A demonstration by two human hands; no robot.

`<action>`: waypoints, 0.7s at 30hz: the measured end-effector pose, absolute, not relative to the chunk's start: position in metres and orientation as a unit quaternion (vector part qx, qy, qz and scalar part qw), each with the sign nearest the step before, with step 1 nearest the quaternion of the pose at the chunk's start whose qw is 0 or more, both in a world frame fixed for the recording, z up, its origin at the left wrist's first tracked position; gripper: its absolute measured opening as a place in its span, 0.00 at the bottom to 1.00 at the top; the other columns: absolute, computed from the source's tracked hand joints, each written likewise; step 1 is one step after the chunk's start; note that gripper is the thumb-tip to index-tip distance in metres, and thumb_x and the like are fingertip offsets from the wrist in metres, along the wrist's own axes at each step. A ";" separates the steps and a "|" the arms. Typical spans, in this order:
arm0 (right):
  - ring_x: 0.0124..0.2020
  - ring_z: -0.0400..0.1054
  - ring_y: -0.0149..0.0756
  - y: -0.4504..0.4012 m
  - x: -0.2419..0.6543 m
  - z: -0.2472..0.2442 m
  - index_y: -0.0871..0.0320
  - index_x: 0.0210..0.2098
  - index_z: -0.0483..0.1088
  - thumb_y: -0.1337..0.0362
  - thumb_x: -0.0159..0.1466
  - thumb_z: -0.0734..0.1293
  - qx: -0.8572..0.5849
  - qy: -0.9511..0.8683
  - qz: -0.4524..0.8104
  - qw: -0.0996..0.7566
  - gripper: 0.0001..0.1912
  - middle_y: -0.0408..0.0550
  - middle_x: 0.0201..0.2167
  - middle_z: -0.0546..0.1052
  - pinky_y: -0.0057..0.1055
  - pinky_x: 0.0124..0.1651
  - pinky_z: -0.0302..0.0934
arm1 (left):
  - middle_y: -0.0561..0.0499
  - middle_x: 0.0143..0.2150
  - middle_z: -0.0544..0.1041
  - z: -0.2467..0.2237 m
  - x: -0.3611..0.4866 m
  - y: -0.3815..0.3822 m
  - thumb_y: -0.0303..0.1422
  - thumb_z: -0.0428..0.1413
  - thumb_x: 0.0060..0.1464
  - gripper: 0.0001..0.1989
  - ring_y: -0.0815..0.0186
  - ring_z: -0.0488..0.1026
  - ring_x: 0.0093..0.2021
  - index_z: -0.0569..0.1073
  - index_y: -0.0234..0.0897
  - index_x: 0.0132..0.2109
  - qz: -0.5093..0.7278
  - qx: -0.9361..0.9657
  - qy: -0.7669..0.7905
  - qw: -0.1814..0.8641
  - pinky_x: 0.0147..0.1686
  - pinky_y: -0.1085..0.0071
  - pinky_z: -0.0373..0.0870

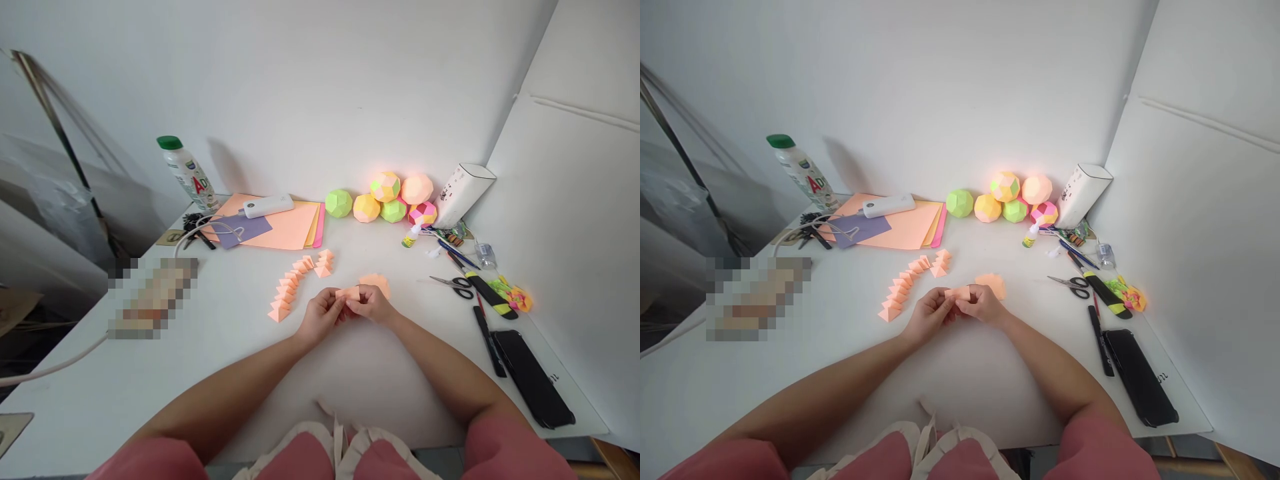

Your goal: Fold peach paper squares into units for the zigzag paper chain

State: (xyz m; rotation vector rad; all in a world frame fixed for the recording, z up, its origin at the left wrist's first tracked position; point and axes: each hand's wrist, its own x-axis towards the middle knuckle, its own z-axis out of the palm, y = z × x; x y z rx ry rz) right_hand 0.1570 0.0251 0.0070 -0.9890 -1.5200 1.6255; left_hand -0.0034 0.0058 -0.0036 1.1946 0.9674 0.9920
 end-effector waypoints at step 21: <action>0.18 0.65 0.30 0.029 0.164 0.000 0.57 0.24 0.60 0.65 0.57 0.61 -0.400 -0.566 0.598 0.402 0.07 0.41 0.16 0.72 0.27 0.23 0.59 | 0.55 0.23 0.70 0.002 -0.004 0.005 0.44 0.54 0.51 0.17 0.73 0.65 0.21 0.66 0.35 0.40 0.490 0.459 0.436 0.599 0.21 0.76 0.63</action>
